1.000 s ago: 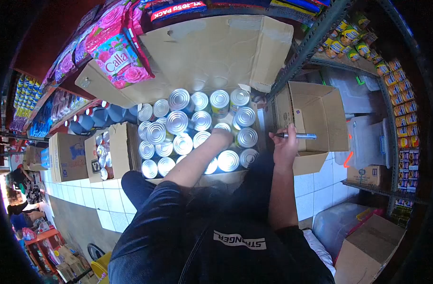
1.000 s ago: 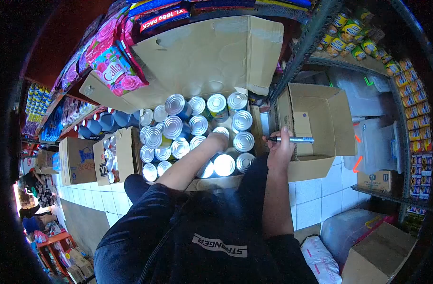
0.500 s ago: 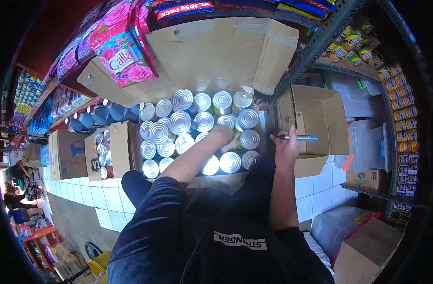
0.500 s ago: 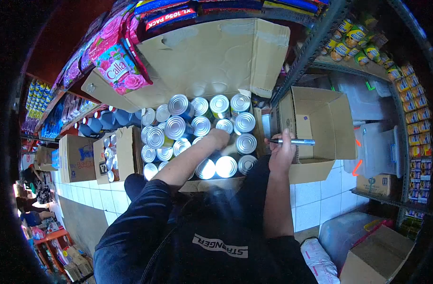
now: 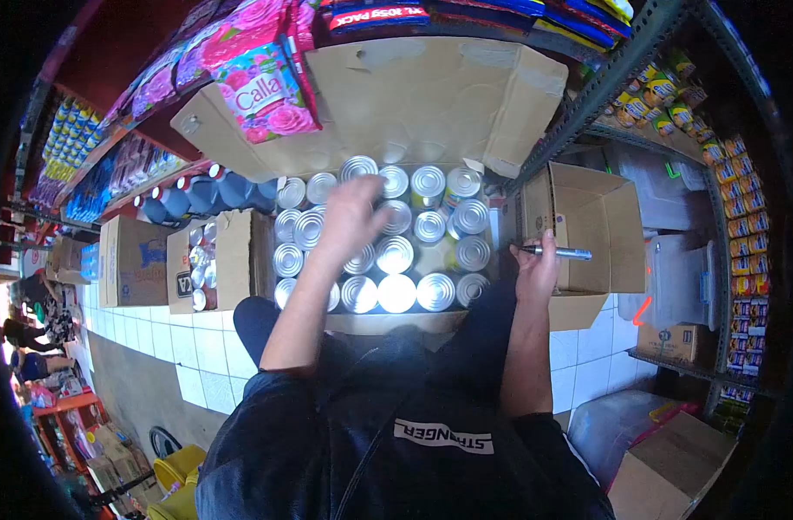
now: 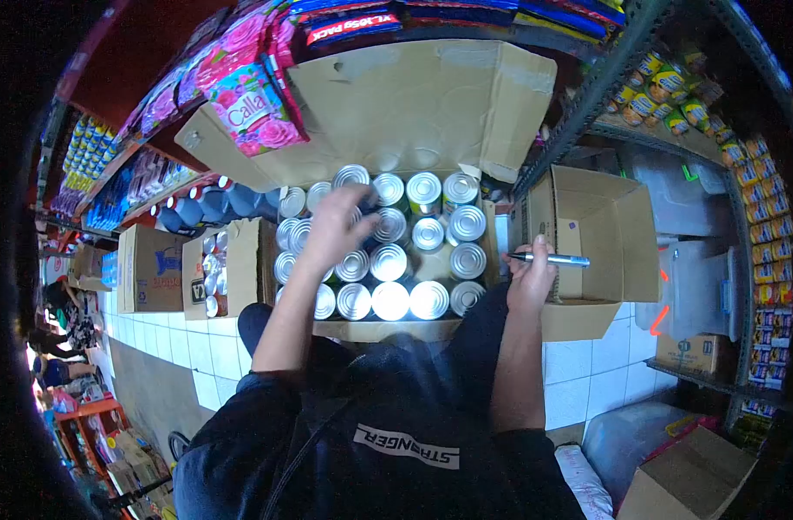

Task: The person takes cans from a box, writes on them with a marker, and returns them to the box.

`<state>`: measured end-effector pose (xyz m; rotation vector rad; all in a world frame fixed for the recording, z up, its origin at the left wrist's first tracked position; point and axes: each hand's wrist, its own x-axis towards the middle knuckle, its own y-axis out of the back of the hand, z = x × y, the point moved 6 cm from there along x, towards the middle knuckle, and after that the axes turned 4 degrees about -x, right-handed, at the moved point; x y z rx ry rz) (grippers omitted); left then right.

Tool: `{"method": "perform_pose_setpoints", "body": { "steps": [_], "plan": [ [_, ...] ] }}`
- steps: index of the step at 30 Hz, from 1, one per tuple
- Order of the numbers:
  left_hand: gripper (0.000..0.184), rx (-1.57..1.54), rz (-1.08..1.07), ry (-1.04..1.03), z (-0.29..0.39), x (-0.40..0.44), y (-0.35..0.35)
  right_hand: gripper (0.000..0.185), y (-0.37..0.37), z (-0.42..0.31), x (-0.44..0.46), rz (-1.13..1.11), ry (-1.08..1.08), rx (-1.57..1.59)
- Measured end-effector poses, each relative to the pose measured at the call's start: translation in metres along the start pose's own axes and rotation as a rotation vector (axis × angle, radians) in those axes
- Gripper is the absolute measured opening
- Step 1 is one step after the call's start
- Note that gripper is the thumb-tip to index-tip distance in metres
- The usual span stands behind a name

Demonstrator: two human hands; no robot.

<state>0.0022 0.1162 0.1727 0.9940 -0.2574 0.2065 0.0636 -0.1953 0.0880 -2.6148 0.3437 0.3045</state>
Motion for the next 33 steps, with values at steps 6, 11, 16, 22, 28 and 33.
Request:
{"method": "perform_pose_setpoints", "body": {
  "steps": [6, 11, 16, 22, 28, 33],
  "plan": [
    [0.093, 0.329, -0.086, 0.246, -0.043, -0.021, -0.006, 0.026, 0.000, 0.001, -0.002, -0.015, 0.019, -0.001],
    [0.094, 0.246, -0.095, 0.362, -0.054, -0.020, -0.018, 0.027, 0.007, 0.002, -0.001, -0.031, 0.051, 0.000],
    [0.087, 0.040, 0.036, 0.316, -0.048, -0.027, -0.002, 0.026, 0.005, 0.001, -0.004, -0.037, 0.073, -0.004],
    [0.056, -1.227, 0.241, 0.467, -0.026, -0.028, 0.021, 0.025, 0.002, -0.002, -0.009, -0.028, 0.084, -0.021],
    [0.059, -2.451, 0.056, 0.732, 0.035, -0.032, -0.035, 0.025, 0.006, 0.001, -0.006, -0.029, 0.114, -0.025],
    [0.061, -2.675, 0.040, 0.622, 0.060, -0.035, -0.052, 0.027, 0.007, -0.001, -0.005, -0.037, 0.110, 0.003]
  ]
}}
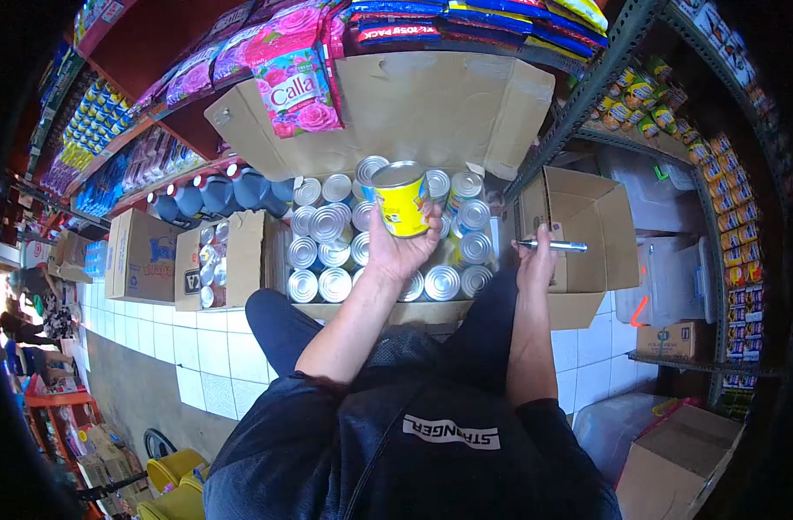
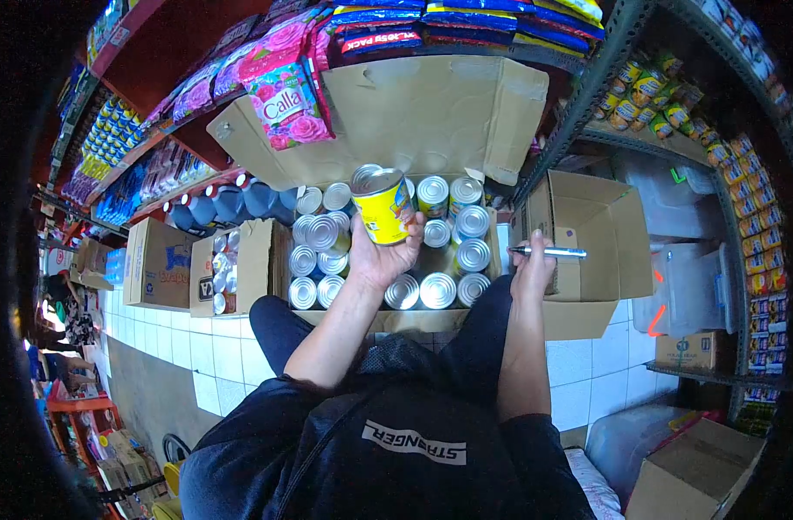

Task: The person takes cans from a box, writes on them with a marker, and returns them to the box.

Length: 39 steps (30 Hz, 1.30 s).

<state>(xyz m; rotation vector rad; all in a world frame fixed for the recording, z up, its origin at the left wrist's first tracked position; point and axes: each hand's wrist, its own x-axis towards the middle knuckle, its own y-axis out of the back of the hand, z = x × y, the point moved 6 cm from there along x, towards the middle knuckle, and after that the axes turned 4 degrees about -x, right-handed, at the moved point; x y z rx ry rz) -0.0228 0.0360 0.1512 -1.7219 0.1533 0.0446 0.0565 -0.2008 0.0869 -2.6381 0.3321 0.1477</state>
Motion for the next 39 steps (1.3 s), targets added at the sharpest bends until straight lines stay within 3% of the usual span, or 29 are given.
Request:
{"method": "perform_pose_setpoints", "body": {
  "steps": [4, 7, 11, 14, 17, 20, 22, 24, 25, 26, 31, 34, 35, 38, 39],
  "plan": [
    [0.059, -0.020, 0.169, -0.031, -0.005, -0.002, 0.000, 0.028, -0.002, 0.001, 0.000, -0.042, 0.017, 0.010],
    [0.061, -0.028, 0.143, 0.035, -0.006, -0.002, 0.004, 0.029, -0.003, 0.000, 0.000, -0.055, 0.018, 0.014],
    [0.068, 0.027, -0.177, 0.242, -0.016, -0.005, -0.003, 0.026, 0.000, 0.003, 0.002, -0.064, 0.014, -0.034],
    [0.068, 0.149, -0.147, 0.186, -0.015, -0.010, -0.005, 0.026, 0.005, 0.007, 0.005, -0.067, -0.007, -0.051],
    [0.054, 0.344, -0.008, 0.123, -0.012, -0.013, -0.008, 0.027, 0.001, -0.001, -0.003, 0.006, -0.049, 0.038],
    [0.053, 0.994, -0.003, -0.176, -0.010, -0.014, -0.008, 0.030, 0.004, -0.001, -0.006, 0.012, -0.082, 0.120],
    [0.069, 1.508, 0.033, -0.106, -0.029, -0.013, -0.020, 0.031, 0.009, 0.000, -0.005, 0.021, -0.087, 0.173],
    [0.073, 2.123, -0.363, -0.416, -0.057, -0.015, -0.040, 0.031, 0.011, 0.002, -0.005, 0.062, -0.077, 0.242],
    [0.069, 2.205, -0.462, -0.371, -0.069, -0.012, -0.034, 0.031, 0.012, 0.001, -0.005, 0.048, -0.077, 0.250],
    [0.073, 2.247, -0.593, -0.272, -0.084, -0.012, -0.028, 0.031, 0.013, 0.000, -0.005, 0.031, -0.079, 0.258],
    [0.063, 2.299, -0.998, -0.166, -0.134, -0.025, -0.005, 0.038, 0.034, -0.005, -0.013, -0.003, -0.176, 0.425],
    [0.064, 2.166, -1.082, -0.127, -0.136, -0.019, 0.006, 0.038, 0.050, -0.011, -0.018, -0.037, -0.148, 0.463],
    [0.069, 2.191, -1.028, -0.123, -0.134, -0.013, 0.011, 0.038, 0.053, -0.010, -0.018, -0.024, -0.154, 0.455],
    [0.082, 2.042, -0.551, -0.098, -0.122, -0.007, 0.021, 0.039, 0.044, -0.009, -0.016, -0.095, -0.179, 0.448],
    [0.097, 1.952, -0.535, -0.123, -0.122, -0.007, 0.019, 0.039, 0.043, -0.010, -0.015, -0.074, -0.171, 0.413]
  ]
}}
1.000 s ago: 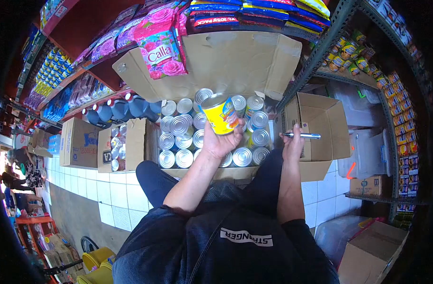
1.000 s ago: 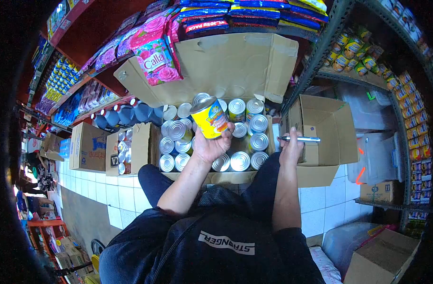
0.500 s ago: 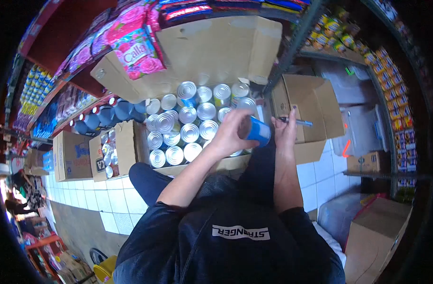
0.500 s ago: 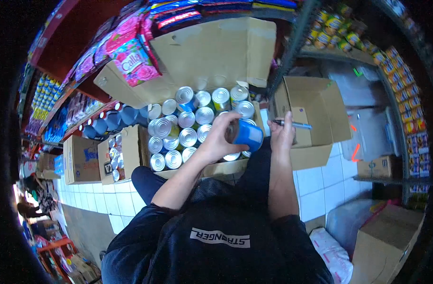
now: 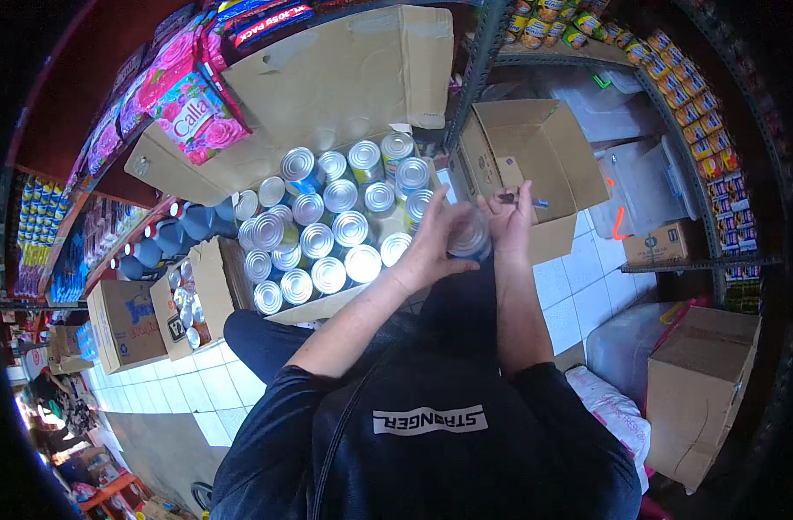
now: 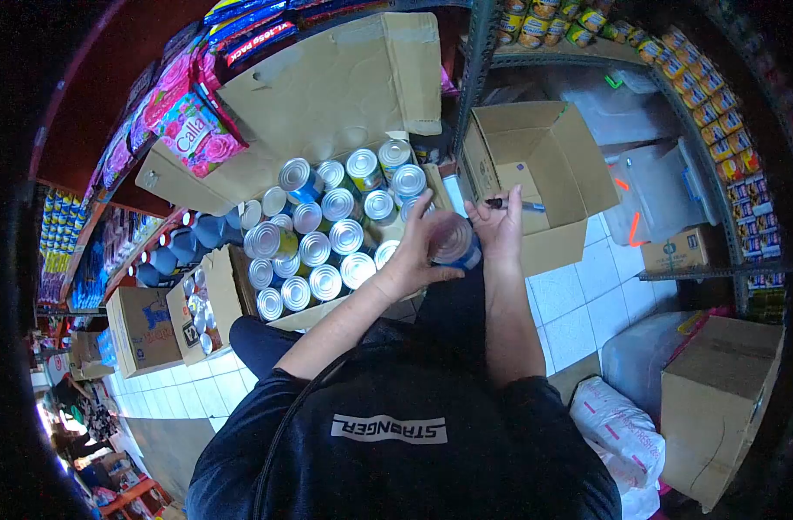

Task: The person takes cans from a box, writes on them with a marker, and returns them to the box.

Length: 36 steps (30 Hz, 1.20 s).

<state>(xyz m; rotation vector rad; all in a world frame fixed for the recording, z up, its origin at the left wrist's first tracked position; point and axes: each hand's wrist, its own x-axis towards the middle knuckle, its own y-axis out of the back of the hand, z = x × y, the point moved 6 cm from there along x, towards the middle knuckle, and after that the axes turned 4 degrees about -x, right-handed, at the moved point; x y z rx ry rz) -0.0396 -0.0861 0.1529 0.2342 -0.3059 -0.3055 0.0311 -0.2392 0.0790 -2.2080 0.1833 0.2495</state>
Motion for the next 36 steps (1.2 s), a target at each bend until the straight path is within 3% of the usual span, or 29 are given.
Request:
{"method": "perform_pose_setpoints", "body": {
  "steps": [3, 7, 8, 11, 13, 15, 16, 19, 22, 25, 28, 32, 34, 36],
  "plan": [
    [0.105, 0.180, 0.129, 0.154, -0.002, -0.004, 0.008, 0.038, -0.007, 0.004, 0.001, -0.012, 0.001, -0.016],
    [0.094, -0.516, 0.328, 0.292, -0.022, -0.005, 0.004, 0.040, -0.011, 0.006, 0.000, -0.021, 0.022, -0.024],
    [0.084, -0.690, 0.339, 0.328, -0.029, -0.004, 0.003, 0.040, -0.008, 0.005, -0.001, 0.001, 0.044, -0.051],
    [0.067, -1.099, 0.287, 0.411, -0.036, 0.006, -0.001, 0.042, -0.007, -0.004, -0.017, 0.127, 0.091, -0.064],
    [0.051, -1.192, 0.235, 0.408, -0.036, 0.011, -0.008, 0.042, -0.031, -0.021, -0.042, 0.283, 0.086, 0.020],
    [0.047, -1.301, 0.154, 0.429, -0.033, 0.012, -0.024, 0.042, -0.044, -0.035, -0.049, 0.034, 0.118, 0.003],
    [0.047, -1.318, 0.142, 0.397, -0.032, 0.016, -0.031, 0.042, -0.048, -0.041, -0.052, -0.089, 0.136, -0.009],
    [0.056, -1.162, 0.375, 0.551, -0.054, 0.015, -0.039, 0.042, -0.033, -0.035, -0.044, 0.047, 0.136, -0.039],
    [0.054, -0.917, 0.460, 0.666, -0.066, 0.018, -0.033, 0.040, -0.026, -0.025, -0.046, 0.050, 0.077, 0.044],
    [0.052, -1.056, 0.420, 0.631, -0.068, 0.017, -0.031, 0.039, -0.026, -0.018, -0.046, -0.034, 0.029, 0.112],
    [0.051, -1.345, 0.248, 0.681, -0.058, 0.012, -0.037, 0.038, -0.025, -0.022, -0.047, -0.033, 0.058, 0.116],
    [0.048, -1.302, 0.338, 0.751, -0.076, 0.001, -0.050, 0.040, -0.013, -0.019, -0.040, 0.111, 0.094, 0.040],
    [0.050, -1.228, 0.412, 0.646, -0.124, -0.001, -0.055, 0.035, -0.008, -0.013, -0.035, 0.093, 0.117, 0.066],
    [0.051, -1.094, 0.529, 0.585, -0.124, -0.001, -0.050, 0.032, -0.013, -0.010, -0.034, 0.067, 0.128, 0.052]
  ]
}}
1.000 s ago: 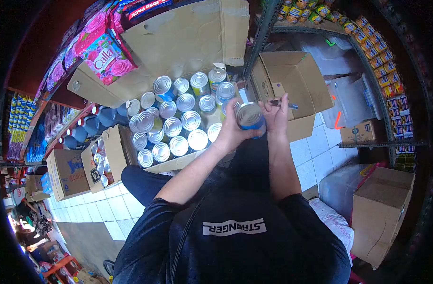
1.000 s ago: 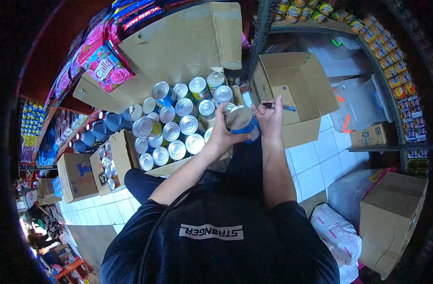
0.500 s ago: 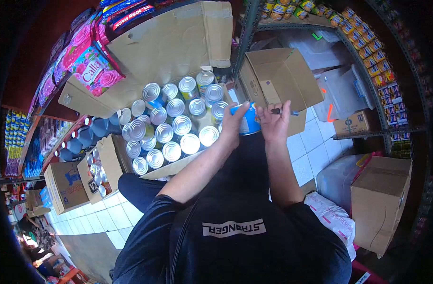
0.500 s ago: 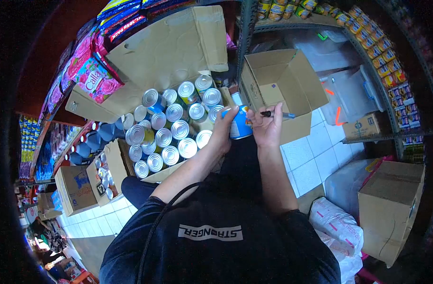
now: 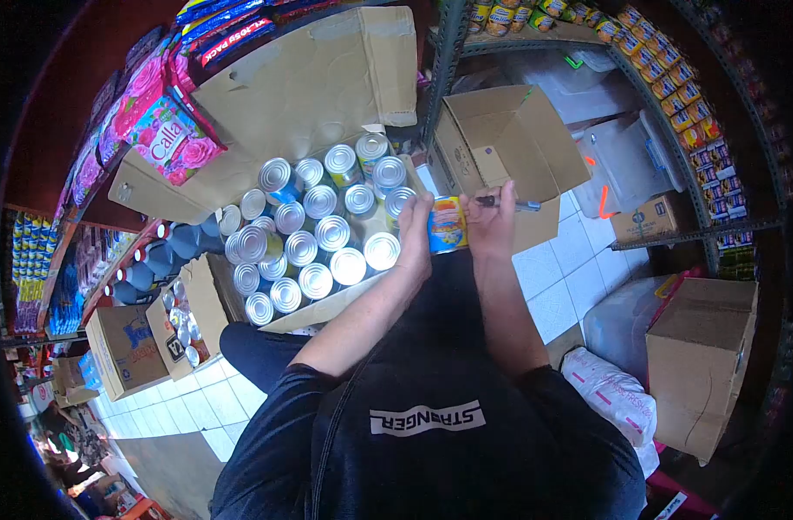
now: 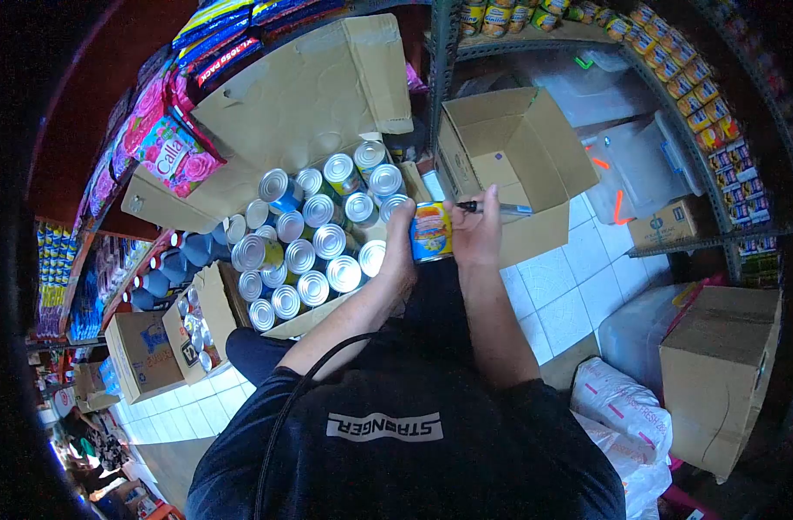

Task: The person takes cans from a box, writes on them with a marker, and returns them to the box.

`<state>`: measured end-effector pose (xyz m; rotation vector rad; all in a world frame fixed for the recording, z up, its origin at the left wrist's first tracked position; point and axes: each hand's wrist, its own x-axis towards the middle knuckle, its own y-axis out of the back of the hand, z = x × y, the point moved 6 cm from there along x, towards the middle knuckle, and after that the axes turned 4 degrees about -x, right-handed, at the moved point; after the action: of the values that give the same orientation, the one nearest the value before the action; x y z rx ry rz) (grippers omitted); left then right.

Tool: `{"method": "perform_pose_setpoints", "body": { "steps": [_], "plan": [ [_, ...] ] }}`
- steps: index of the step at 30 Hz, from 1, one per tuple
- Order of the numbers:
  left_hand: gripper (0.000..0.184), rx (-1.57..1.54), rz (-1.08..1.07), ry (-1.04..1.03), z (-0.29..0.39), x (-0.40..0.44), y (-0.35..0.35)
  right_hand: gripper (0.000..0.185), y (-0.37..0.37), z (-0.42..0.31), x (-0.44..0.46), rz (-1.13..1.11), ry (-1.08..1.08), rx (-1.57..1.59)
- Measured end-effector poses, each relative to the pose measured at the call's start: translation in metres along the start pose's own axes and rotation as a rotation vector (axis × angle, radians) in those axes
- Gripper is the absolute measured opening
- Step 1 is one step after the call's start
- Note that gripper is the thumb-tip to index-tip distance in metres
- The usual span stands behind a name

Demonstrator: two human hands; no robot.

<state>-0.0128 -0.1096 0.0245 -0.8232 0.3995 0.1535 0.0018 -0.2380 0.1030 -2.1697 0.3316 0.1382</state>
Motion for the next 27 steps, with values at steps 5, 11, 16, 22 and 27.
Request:
{"method": "perform_pose_setpoints", "body": {
  "steps": [5, 11, 16, 22, 27],
  "plan": [
    [0.046, 0.017, 0.054, -0.029, 0.036, -0.031, -0.019, 0.032, -0.018, 0.004, -0.007, -0.114, -0.072, 0.062],
    [0.037, -0.125, 0.029, 0.096, 0.033, -0.029, -0.008, 0.030, -0.010, -0.025, -0.007, -0.048, 0.038, -0.053],
    [0.032, -0.130, 0.024, 0.005, 0.041, -0.041, -0.030, 0.031, -0.004, -0.015, -0.024, 0.092, 0.105, -0.135],
    [0.038, 0.144, -0.098, 0.126, 0.035, -0.047, -0.014, 0.027, -0.006, -0.025, -0.019, 0.213, 0.224, -0.292],
    [0.060, 0.767, -0.269, 0.147, 0.051, -0.070, -0.041, 0.027, -0.023, -0.026, 0.030, -0.142, -0.008, -0.375]
  ]
}}
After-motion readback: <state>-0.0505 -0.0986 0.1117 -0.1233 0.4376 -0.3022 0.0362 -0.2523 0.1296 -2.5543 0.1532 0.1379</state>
